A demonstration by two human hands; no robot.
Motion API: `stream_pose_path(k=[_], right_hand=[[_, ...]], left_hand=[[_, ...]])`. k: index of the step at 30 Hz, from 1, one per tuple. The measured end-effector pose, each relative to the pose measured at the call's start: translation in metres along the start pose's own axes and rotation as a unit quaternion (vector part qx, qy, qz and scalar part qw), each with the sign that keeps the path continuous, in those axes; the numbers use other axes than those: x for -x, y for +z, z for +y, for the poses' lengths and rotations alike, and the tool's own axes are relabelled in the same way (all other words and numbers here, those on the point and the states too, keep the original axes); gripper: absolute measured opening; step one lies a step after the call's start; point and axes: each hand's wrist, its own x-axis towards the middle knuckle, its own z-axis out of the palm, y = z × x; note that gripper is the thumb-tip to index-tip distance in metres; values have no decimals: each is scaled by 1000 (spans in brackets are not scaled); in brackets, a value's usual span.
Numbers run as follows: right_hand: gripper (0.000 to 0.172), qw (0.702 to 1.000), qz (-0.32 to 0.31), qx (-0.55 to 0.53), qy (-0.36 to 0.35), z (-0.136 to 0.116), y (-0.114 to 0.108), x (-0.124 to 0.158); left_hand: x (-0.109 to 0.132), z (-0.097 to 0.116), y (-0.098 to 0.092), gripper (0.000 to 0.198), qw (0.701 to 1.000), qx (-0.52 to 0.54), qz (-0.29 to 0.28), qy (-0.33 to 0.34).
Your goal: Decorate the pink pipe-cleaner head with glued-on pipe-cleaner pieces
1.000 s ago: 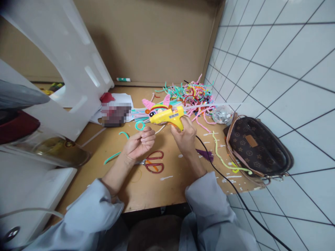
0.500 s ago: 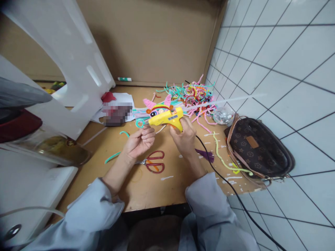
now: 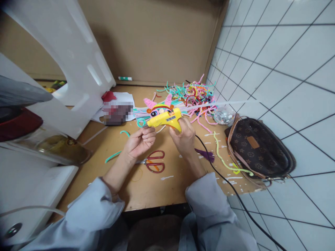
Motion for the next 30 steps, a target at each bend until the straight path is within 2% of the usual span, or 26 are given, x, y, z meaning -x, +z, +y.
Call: stream_pose_path(k=[12,30], right_hand=[[13,999,10,-20,-28,0,-1,0],[15,1000,5,-4,9,-2,-2,-1]], left_hand=[[-2,1,-3,29,1000,-4,-4,-1],[-1,0,0,28,1000,1,9,-5]])
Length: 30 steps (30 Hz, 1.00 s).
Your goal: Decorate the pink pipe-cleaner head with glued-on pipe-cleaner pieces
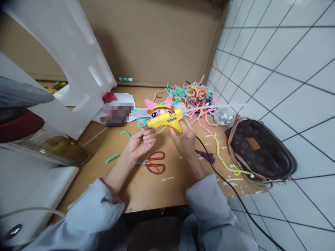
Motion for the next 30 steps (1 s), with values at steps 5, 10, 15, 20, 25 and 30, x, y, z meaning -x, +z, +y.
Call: stream_pose_path(k=[5,10,15,20,25,30], right_hand=[[14,1000,-5,-4,-11,1,1,1],[18,999,1,-36,19,-2,0,-1],[28,996,27,-37,79,-5,-1,-1],[27,996,44,-15,74,-2,-1,-2],[21,998,57,-4,27,1,0,-1],[20,999,45,2,21,1,0,0]], left_hand=[[0,0,0,31,1000,2,-4,-3],[0,0,0,27,1000,2,-4,-9],[-1,1,-2,25,1000,0,-10,-15],[0,0,-2,28,999,-4,-22,-28],[2,-2,-2,29,999,-13,-29,-38],[2,-3,-3,25,999,-16,-32,-39]])
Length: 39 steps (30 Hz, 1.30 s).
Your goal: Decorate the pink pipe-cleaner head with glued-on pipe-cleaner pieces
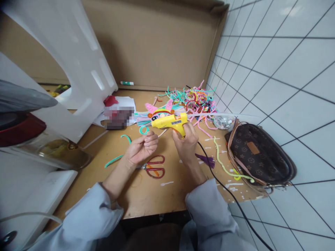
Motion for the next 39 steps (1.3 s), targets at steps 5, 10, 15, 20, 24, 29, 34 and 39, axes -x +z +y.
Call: stream_pose_path(k=[5,10,15,20,24,29,34,39], right_hand=[[18,1000,1,-9,-11,-1,0,-1],[18,1000,-7,-4,1,-1,-2,-2],[18,1000,-3,5,15,1,-3,-2],[13,1000,-8,3,20,-3,-2,-2],[20,996,-8,-13,83,-5,-2,-2],[28,974,-17,-67,216,-2,-4,-7],[30,959,-38,9,281,13,-4,-13],[38,909,-151,202,333,26,-7,-15]], left_hand=[[1,0,2,26,1000,-17,9,-3],[0,1,2,27,1000,-29,7,-6],[0,1,2,27,999,-35,13,2],[0,1,2,27,999,-42,14,3],[-1,1,1,28,999,-39,11,7],[-3,1,-2,31,999,-26,14,18],[-8,7,-4,31,996,-1,50,67],[-19,16,-10,32,983,-12,104,153]])
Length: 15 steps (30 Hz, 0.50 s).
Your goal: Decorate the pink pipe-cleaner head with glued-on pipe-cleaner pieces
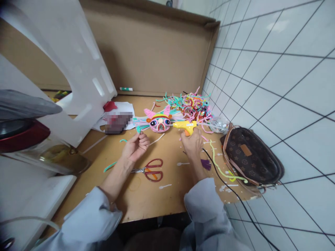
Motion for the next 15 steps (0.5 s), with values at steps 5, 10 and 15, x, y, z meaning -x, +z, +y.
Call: stream_pose_path(k=[5,10,15], right_hand=[[52,992,-89,85,23,8,-1,-1],[48,984,-119,129,-1,11,2,-3],[49,977,-145,158,-14,4,5,5]], left_hand=[[-10,-2,-8,29,989,-88,53,109],[-18,-6,-19,30,971,-165,35,167],[-19,-7,-21,37,958,-208,18,195]])
